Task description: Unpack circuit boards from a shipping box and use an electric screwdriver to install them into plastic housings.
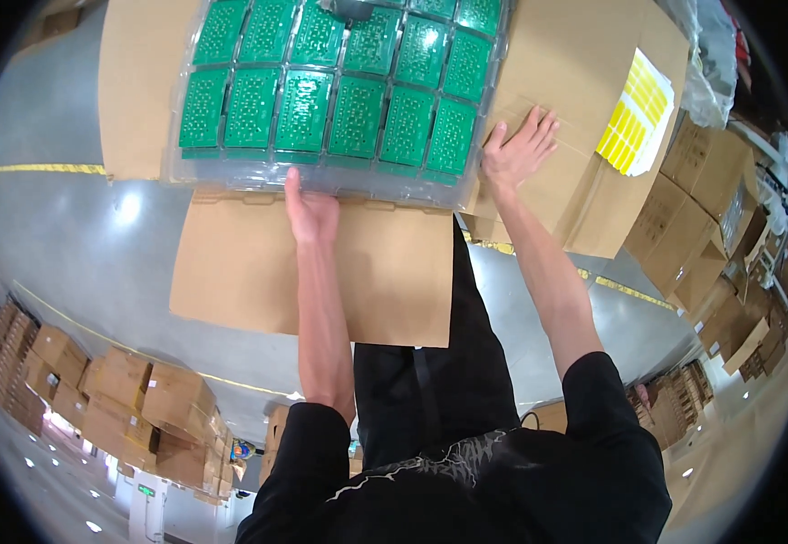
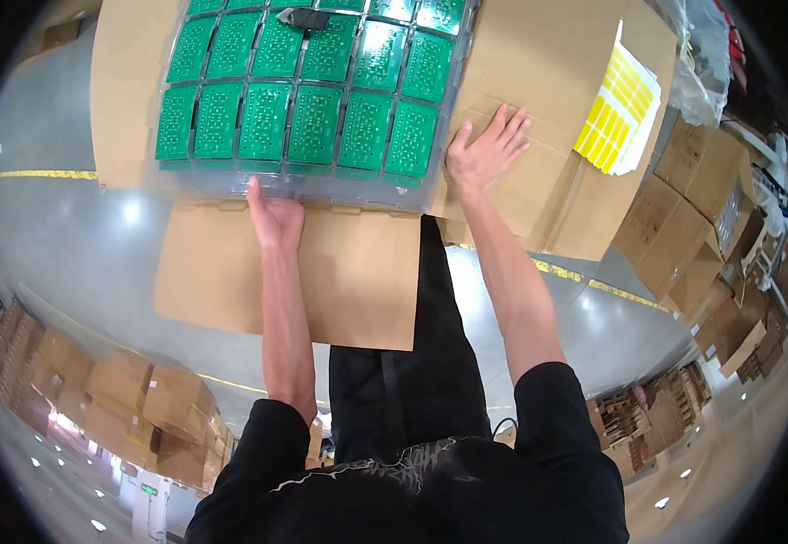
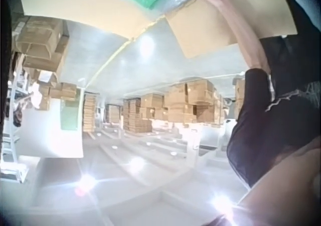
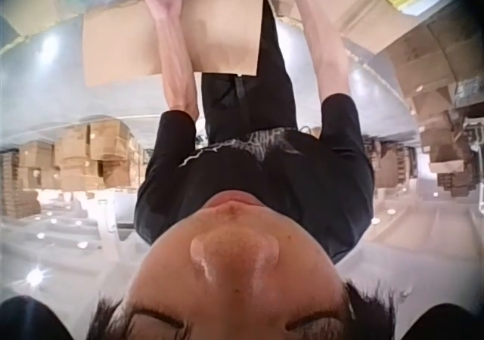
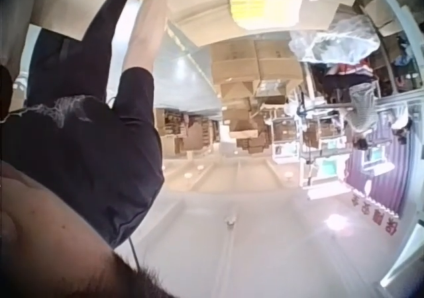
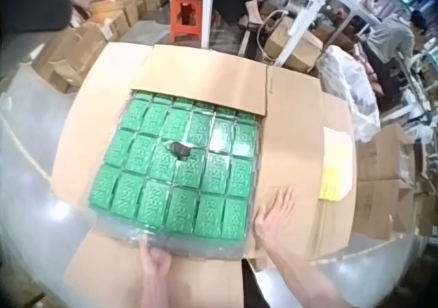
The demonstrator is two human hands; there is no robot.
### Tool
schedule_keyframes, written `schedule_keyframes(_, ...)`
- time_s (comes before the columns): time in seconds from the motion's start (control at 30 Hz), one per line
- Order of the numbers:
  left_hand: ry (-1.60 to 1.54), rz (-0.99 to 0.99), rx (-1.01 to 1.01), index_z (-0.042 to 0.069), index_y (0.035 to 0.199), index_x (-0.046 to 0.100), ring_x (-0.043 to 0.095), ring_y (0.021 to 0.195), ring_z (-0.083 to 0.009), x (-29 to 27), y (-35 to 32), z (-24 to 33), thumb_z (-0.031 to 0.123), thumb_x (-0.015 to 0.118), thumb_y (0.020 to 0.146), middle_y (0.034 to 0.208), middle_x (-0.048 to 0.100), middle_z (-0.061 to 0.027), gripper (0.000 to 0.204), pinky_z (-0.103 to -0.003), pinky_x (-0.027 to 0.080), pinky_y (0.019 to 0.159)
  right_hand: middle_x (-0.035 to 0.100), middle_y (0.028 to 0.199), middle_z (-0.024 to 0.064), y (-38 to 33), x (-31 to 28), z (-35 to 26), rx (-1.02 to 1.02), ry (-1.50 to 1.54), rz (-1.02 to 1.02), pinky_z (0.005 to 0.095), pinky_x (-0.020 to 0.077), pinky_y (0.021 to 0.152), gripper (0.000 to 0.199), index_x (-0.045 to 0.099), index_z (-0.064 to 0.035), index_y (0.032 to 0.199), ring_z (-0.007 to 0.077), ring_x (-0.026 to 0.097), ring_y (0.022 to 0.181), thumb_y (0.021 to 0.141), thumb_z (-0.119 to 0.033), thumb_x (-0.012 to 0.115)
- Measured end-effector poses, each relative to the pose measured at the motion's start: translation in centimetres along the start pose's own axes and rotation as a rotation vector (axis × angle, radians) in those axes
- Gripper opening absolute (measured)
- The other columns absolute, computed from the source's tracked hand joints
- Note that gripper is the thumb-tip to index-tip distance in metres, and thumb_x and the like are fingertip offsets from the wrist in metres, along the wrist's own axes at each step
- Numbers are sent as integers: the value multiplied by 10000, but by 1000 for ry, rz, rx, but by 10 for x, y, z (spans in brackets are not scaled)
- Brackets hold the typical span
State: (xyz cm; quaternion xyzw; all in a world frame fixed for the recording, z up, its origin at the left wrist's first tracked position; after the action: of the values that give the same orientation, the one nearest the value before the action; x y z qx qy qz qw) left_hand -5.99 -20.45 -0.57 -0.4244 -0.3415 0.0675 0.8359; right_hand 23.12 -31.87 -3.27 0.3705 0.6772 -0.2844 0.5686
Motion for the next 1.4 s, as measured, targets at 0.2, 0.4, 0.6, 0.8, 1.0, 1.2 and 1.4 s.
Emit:
schedule_keyframes(0.2, 81, 20, 147, 94, 1345, 364, 458, 1171, -216, -4, 2, -2, 223, 653, 844, 1284, 479, -45, 592, -403, 384, 978, 186, 1492, 206, 5, -3, -2, -9, 14, 32, 551, 73, 1113, 680, 330, -16, 1375, 366, 111, 1398, 816, -344, 536)
schedule_keyframes(0.4, 127, 71, 192, 98, 1402, 261, 459, 1156, -209, -3, 7, -6, 127, 670, 802, 1321, 421, -66, 727, -416, 405, 945, 277, 1440, 208, 4, -19, 12, -72, 169, 25, 511, 137, 1107, 553, 409, -20, 1312, 358, 207, 1358, 810, -202, 551)
schedule_keyframes(0.6, 204, 144, 281, 63, 1385, 294, 482, 1113, -217, 16, -14, 12, 105, 697, 758, 1268, 463, -95, 746, -372, 411, 922, 513, 1190, 175, 96, -28, -45, -268, 592, -244, 390, 321, 1006, 436, 477, -7, 1239, 303, 428, 1172, 839, -161, 559)
schedule_keyframes(0.8, 187, 157, 268, 27, 1361, 325, 482, 1106, -215, 27, -15, 6, 120, 691, 755, 1259, 471, -96, 714, -360, 392, 932, 585, 1011, 168, 272, 44, -72, 80, 733, -514, 379, 403, 927, 452, 469, 69, 1215, 240, 524, 1001, 878, -218, 557)
schedule_keyframes(1.0, 233, 264, 290, 1, 1374, 309, 450, 1152, -231, 18, -31, 27, 135, 697, 746, 1289, 448, -114, 750, -362, 354, 976, 417, 1271, 202, 235, 9, -160, -248, 802, -66, 384, 330, 1027, 754, 215, -13, 1414, 348, 410, 1185, 805, -235, 599)
schedule_keyframes(1.2, 210, 263, 289, -7, 1400, 273, 418, 1196, -247, 22, -19, 10, 161, 717, 721, 1321, 423, -123, 829, -374, 307, 1018, 556, 1211, 241, 435, 8, -160, -448, 97, -152, 384, 404, 984, 465, 521, 24, 1215, 356, 504, 1172, 852, -264, 473)
schedule_keyframes(1.4, 127, 347, 188, 7, 1405, 272, 421, 1201, -266, 10, -17, -4, 168, 710, 694, 1333, 419, -123, 851, -394, 326, 1017, 553, 1263, 157, 514, 68, -171, -452, 78, -515, 375, 369, 1006, 493, 557, -107, 1245, 323, 499, 1191, 872, -418, 475)
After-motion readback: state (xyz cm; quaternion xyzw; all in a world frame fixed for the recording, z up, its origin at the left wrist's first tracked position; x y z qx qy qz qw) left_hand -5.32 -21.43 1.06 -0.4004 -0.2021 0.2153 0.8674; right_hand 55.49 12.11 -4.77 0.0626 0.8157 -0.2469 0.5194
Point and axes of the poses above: each hand's wrist, its own y-axis towards the middle knuckle, its own x-axis out of the palm, z = x × y, the point moved 3 cm from there along y, towards the middle knuckle
